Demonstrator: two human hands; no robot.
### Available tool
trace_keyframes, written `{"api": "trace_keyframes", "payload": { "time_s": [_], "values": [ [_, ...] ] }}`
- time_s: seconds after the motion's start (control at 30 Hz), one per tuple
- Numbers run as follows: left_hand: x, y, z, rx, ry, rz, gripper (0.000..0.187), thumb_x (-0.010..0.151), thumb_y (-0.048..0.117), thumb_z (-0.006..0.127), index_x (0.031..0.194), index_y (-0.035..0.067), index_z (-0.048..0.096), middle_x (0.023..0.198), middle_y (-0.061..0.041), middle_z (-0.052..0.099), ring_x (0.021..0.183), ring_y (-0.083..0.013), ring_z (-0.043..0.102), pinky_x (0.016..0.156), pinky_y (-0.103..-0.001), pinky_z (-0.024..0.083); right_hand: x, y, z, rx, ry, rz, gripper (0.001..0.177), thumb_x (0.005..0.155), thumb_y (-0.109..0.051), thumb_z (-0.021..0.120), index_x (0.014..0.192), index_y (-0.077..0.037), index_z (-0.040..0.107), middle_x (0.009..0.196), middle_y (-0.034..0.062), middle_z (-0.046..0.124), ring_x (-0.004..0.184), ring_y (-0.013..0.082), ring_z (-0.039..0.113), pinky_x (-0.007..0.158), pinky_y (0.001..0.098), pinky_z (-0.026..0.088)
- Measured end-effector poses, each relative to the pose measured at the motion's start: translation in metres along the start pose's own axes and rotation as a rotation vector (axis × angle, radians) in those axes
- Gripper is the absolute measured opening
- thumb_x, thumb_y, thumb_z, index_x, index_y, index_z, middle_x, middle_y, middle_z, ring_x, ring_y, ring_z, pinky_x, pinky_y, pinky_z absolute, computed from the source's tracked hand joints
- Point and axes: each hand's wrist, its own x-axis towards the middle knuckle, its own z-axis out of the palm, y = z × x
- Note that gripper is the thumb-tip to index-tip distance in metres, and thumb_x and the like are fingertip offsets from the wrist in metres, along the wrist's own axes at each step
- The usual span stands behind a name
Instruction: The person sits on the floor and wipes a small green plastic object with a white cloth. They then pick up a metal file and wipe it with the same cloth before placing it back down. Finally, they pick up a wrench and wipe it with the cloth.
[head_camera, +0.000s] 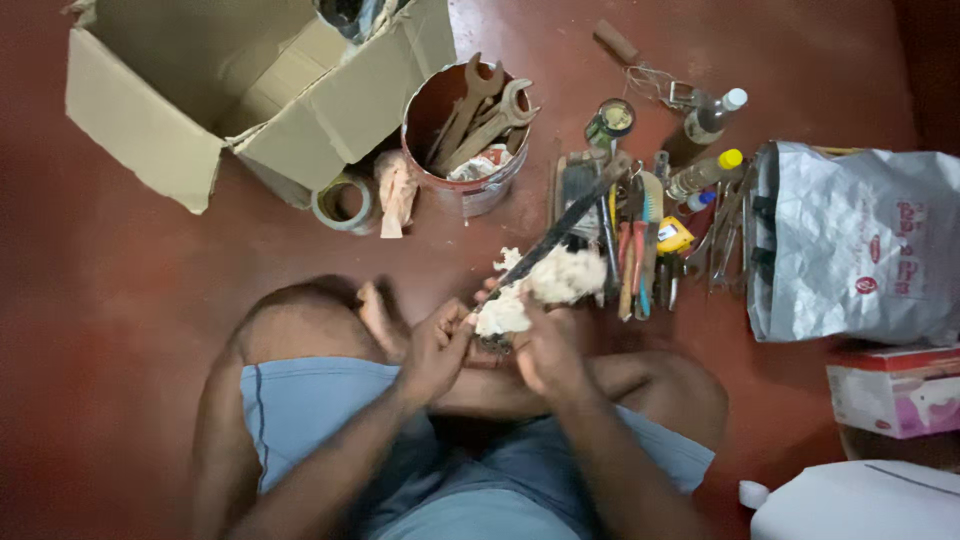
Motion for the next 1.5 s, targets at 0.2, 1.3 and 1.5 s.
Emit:
{"api": "trace_keyframes", "payload": {
  "time_s": [0.2,1.3,1.5],
  "values": [
    [-0.008,0.003,-0.013,-0.004,-0.099,-0.086,0.023,0.104,0.020,0.056,0.085,0.007,0.056,0.060,0.002,0.055,0.053,-0.0046,0.049,0.049,-0.025,0.040,0.031,-0.015,-0.014,0.001,0.034,-0.093,0.036,0.099,-0.011,0.058,0.132,-0.002,0.052,0.114,0.0191,0.071,0.101,0.0333,0.072,0.091,0.0476,0.060],
    [-0.023,0.055,-0.043,0.359,-0.072,0.020,0.018,0.096,0.023,0.068,0.102,0.005,0.070,0.076,-0.008,0.069,0.068,-0.0144,0.065,0.063,-0.033,0.052,0.044,-0.033,-0.040,0.058,0.070,-0.312,0.049,0.097,-0.003,0.069,0.142,-0.012,0.053,0.123,0.0077,0.067,0.106,0.0258,0.070,0.094,0.0440,0.057],
    [-0.021,0.061,-0.081,0.431,-0.044,-0.066,0.019,0.093,0.023,0.066,0.104,0.008,0.071,0.081,-0.010,0.071,0.072,-0.0195,0.072,0.065,-0.035,0.057,0.047,-0.046,-0.036,0.073,0.158,-0.390,0.058,0.095,-0.002,0.065,0.148,-0.018,0.046,0.136,-0.0016,0.062,0.118,0.0215,0.065,0.096,0.0461,0.058]
  ]
}}
